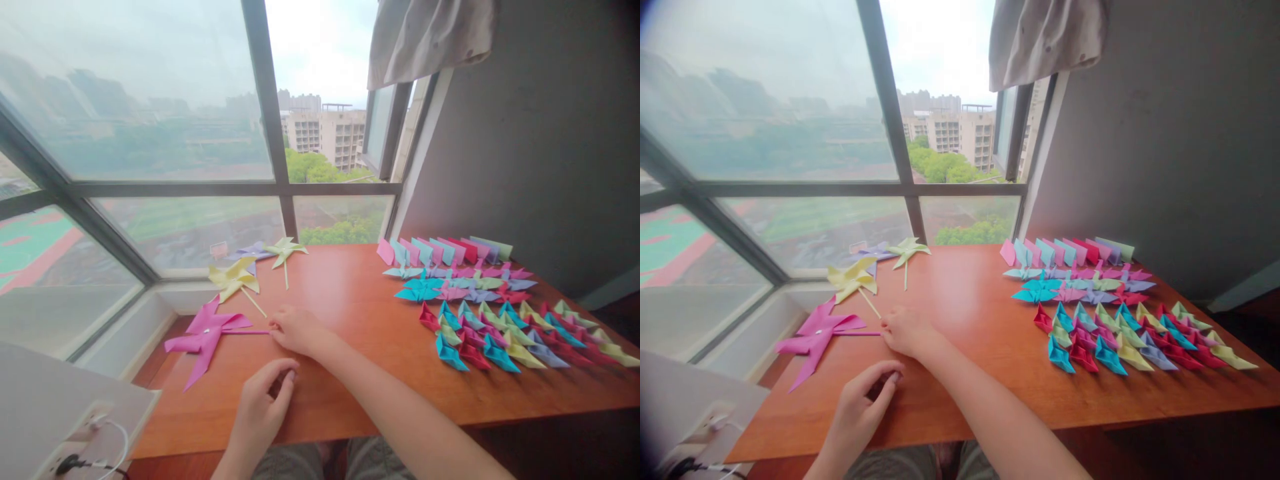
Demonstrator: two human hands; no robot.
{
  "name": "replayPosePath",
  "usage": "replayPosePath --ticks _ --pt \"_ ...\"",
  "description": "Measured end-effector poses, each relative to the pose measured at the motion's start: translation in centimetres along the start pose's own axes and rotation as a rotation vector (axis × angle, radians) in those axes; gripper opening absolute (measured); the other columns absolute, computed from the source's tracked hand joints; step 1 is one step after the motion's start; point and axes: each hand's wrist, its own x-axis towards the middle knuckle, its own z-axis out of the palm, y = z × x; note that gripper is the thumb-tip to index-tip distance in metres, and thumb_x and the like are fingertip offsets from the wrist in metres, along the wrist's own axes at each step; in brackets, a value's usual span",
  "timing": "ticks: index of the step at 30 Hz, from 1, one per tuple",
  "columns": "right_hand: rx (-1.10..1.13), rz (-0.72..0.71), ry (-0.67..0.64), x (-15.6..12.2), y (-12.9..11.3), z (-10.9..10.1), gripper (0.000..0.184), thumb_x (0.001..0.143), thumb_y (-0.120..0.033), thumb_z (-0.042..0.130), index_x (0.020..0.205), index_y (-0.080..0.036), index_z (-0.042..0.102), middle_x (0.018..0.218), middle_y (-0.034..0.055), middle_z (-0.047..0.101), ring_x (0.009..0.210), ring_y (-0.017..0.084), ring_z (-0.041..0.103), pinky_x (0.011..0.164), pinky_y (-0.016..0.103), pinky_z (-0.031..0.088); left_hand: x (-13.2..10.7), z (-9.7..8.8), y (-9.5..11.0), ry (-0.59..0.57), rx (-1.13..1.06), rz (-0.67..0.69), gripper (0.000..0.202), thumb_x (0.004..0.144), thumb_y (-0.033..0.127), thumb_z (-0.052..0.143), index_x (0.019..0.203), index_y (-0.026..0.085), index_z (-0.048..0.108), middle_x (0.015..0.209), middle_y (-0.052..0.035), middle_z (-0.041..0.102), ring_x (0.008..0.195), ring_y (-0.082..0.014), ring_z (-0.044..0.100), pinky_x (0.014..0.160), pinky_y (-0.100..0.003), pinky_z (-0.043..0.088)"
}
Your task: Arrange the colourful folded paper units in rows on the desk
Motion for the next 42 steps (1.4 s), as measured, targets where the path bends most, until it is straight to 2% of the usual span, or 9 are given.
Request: replayPosePath --ticks 5,11,14,18,23,30,36,39,42 --pt "-0.060 -0.026 -0.058 1.1 -0.4 0.5 0.023 0.091 -0.025 0.050 0.100 -0.019 0.071 0.103 0.0078 0.067 0.087 0.018 0.064 0.077 0.028 0.048 0.0 0.4 0.3 0.043 0.184 0.078 0.020 0.091 0.023 0.047 0.093 0.020 0.067 0.085 -0.0035 0.073 0.075 -0.0180 0.069 0.068 -0.026 0.054" --pt "-0.078 -0.017 -0.095 1.3 -0.6 0.1 0.024 0.091 -0.023 0.049 0.099 -0.018 0.070 0.102 0.0082 0.068 0.092 0.019 0.064 0.079 0.028 0.048 0.2 -0.8 0.8 0.109 0.726 0.031 0.026 0.093 0.023 0.044 0.107 0.018 0.066 0.091 -0.0070 0.066 0.086 -0.0251 0.064 0.079 -0.038 0.050" --pt "-0.075 0.000 -0.101 1.3 -0.8 -0.2 0.024 0.092 -0.023 0.048 0.099 -0.019 0.070 0.103 0.0077 0.068 0.093 0.018 0.064 0.079 0.027 0.048 0.5 -1.5 0.8 0.061 0.902 -0.004 0.031 0.093 0.025 0.046 0.116 0.014 0.064 0.089 -0.0081 0.062 0.084 -0.0256 0.061 0.078 -0.039 0.048" --pt "-0.076 0.016 -0.113 1.4 -0.7 -0.1 0.023 0.090 -0.025 0.050 0.101 -0.019 0.070 0.103 0.0077 0.068 0.092 0.019 0.064 0.078 0.027 0.048 0.5 -1.7 0.8 -0.001 1.025 -0.031 0.037 0.095 0.027 0.046 0.125 0.013 0.061 0.091 -0.0087 0.059 0.085 -0.0250 0.058 0.075 -0.036 0.046" --pt "-0.083 0.036 -0.132 1.8 -0.9 0.0 0.025 0.089 -0.025 0.050 0.102 -0.018 0.070 0.106 0.0099 0.068 0.092 0.021 0.065 0.079 0.031 0.049 0.5 -1.7 0.9 -0.029 1.075 -0.031 0.036 0.096 0.029 0.044 0.125 0.015 0.061 0.091 -0.0086 0.059 0.085 -0.0238 0.056 0.074 -0.034 0.045" --pt "-0.049 0.074 -0.146 2.6 -1.8 0.1 0.022 0.083 -0.016 0.054 0.094 -0.013 0.073 0.095 0.0128 0.071 0.083 0.021 0.066 0.072 0.029 0.049 0.3 -1.9 0.9 -0.011 1.086 -0.018 0.034 0.095 0.027 0.044 0.122 0.014 0.062 0.092 -0.0095 0.061 0.085 -0.0244 0.058 0.076 -0.034 0.046" --pt "0.081 0.064 -0.102 2.0 -1.9 0.5 0.015 0.077 -0.017 0.061 0.083 -0.015 0.075 0.083 0.0080 0.074 0.076 0.018 0.065 0.066 0.024 0.045 0.1 -2.2 0.4 0.004 1.014 -0.008 0.031 0.094 0.026 0.043 0.111 0.015 0.066 0.088 -0.0088 0.062 0.083 -0.0249 0.061 0.077 -0.035 0.047" --pt "0.164 0.079 -0.031 1.3 -2.1 0.2 0.016 0.077 -0.015 0.061 0.086 -0.015 0.074 0.085 0.0058 0.074 0.077 0.015 0.064 0.067 0.021 0.044 -0.1 -3.0 -0.4 0.054 0.958 -0.032 0.031 0.096 0.026 0.039 0.108 0.018 0.066 0.090 -0.0070 0.066 0.085 -0.0237 0.064 0.076 -0.034 0.048" --pt "0.248 0.110 0.043 0.4 -2.0 -0.8 0.013 0.075 -0.016 0.064 0.085 -0.016 0.074 0.084 0.0029 0.074 0.076 0.012 0.063 0.067 0.019 0.044 0.2 -5.0 -1.5 0.117 0.930 -0.147 0.030 0.096 0.029 0.039 0.105 0.020 0.066 0.099 -0.0063 0.070 0.087 -0.0235 0.067 0.069 -0.032 0.048"
